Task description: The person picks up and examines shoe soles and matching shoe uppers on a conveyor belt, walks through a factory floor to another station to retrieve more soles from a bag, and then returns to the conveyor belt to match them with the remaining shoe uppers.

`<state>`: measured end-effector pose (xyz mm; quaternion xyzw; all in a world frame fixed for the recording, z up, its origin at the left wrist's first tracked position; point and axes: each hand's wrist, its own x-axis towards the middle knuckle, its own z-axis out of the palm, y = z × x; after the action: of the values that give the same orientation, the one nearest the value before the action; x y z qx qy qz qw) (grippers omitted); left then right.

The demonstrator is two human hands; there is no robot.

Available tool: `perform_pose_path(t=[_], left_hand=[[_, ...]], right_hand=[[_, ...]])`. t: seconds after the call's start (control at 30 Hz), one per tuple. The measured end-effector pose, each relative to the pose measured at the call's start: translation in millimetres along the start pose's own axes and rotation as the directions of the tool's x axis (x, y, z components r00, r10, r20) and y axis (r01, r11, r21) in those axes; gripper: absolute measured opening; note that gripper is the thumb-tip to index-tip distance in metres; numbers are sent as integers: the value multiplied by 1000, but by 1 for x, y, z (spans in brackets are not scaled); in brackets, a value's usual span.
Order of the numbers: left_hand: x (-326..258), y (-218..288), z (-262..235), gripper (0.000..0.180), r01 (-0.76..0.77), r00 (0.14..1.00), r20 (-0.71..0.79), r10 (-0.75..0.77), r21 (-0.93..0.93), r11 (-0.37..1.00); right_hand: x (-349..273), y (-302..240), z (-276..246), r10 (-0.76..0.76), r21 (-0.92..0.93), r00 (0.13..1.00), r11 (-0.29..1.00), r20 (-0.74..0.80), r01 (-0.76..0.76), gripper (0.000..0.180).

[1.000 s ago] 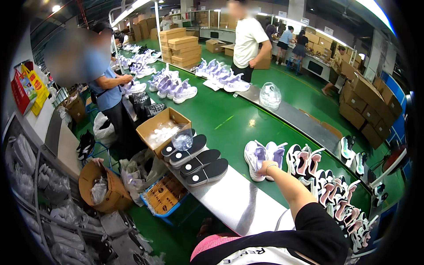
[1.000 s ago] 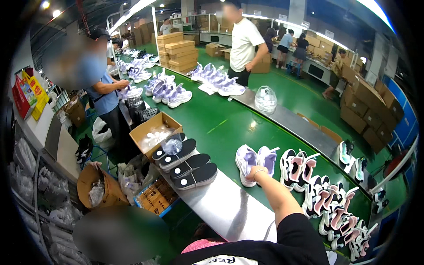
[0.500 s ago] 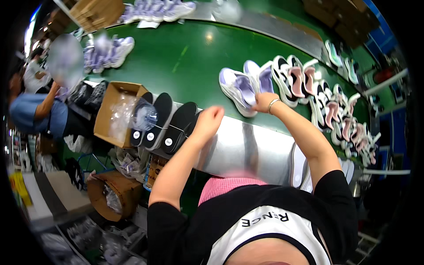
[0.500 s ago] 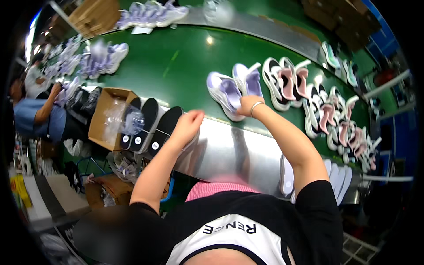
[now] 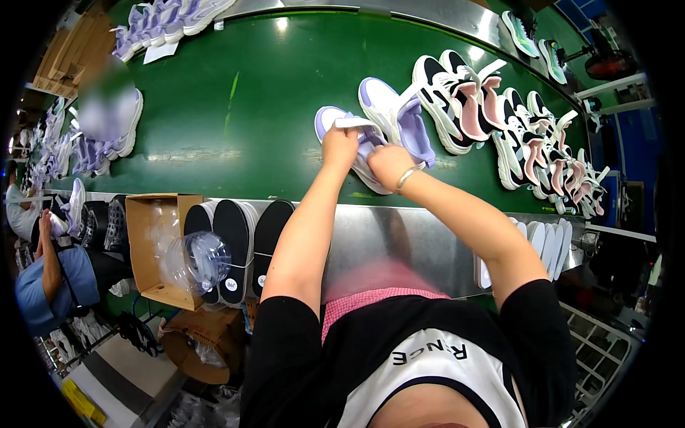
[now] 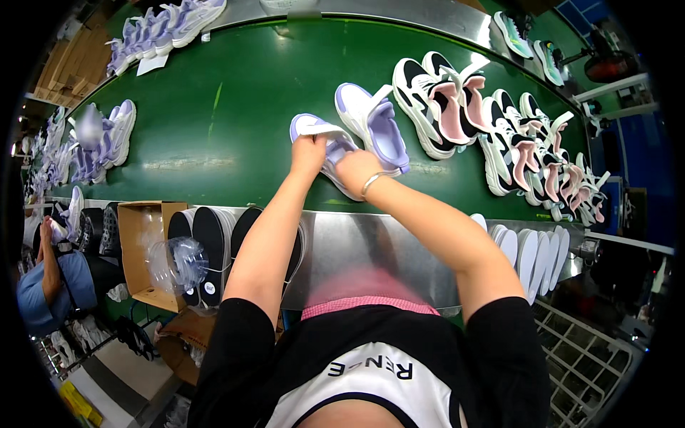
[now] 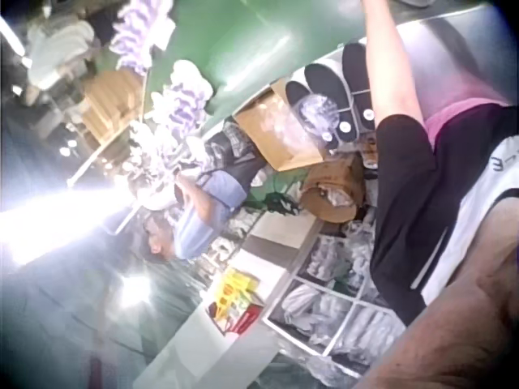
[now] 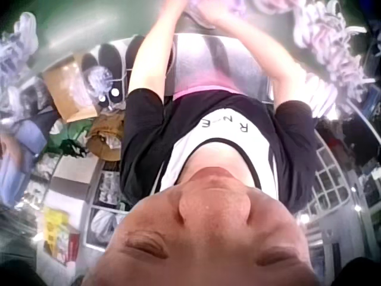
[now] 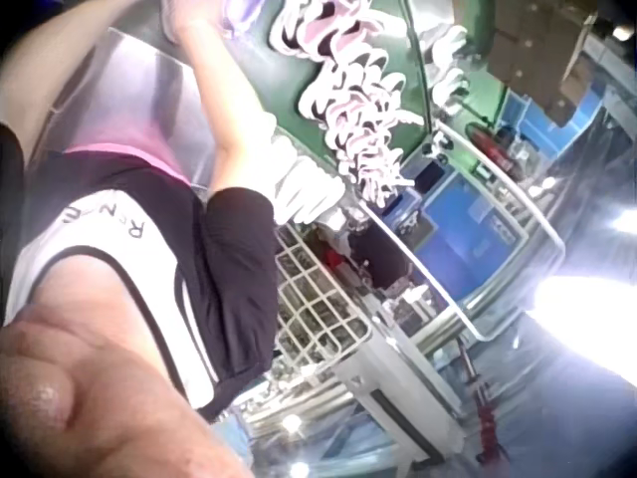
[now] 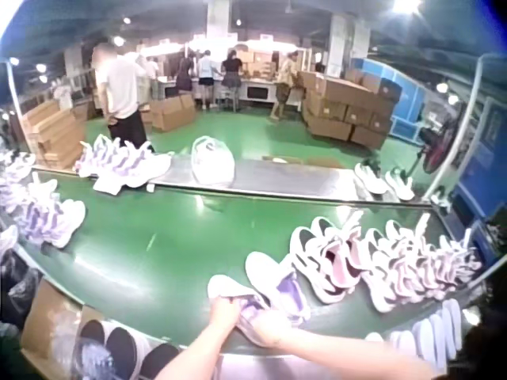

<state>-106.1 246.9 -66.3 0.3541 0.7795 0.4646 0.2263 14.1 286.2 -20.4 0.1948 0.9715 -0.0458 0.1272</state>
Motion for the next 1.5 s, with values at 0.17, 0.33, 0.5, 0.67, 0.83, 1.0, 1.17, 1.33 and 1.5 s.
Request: perform_pose_path(t=[0.17, 0.33, 0.5, 0.67, 0.83, 1.0, 1.17, 1.33, 1.5], left_hand=[[7, -4, 3, 24, 88, 996, 17, -89, 66, 994], [1, -8, 2, 24, 120, 993, 4, -120, -74, 990], [-2, 2, -3, 26, 157, 984, 102, -148, -85, 984], [0, -3, -4, 30, 70, 994, 93, -62, -94, 993], [1, 0, 2, 28, 145, 986, 83, -142, -36, 989], [2, -6, -5, 23, 99, 994, 46, -96, -59, 993], [-4, -1, -3, 27, 103, 988, 122, -90, -105, 989], [-7, 24, 0, 55, 27, 974, 218, -54, 126, 992], [2, 14, -38, 49, -35, 994, -98, 48, 138, 990]], right_hand=[[5, 3, 10, -62, 47, 998, 997, -28, 63, 13], [22, -3, 19, 81, 123, 996, 989, 21, -83, 10], [43, 10, 12, 99, 120, 917, 980, 385, -157, 17], [40, -5, 12, 190, 125, 913, 960, 362, -249, 18], [33, -3, 1, 148, -16, 917, 988, 372, -153, 18], [21, -3, -24, -32, -1, 837, 999, 546, 39, 21], [1, -4, -15, -25, 80, 791, 996, 612, -30, 29], [-18, 3, -7, -93, 52, 903, 996, 420, 78, 26], [-117, 10, -20, 135, 378, 888, 925, -439, 46, 33]])
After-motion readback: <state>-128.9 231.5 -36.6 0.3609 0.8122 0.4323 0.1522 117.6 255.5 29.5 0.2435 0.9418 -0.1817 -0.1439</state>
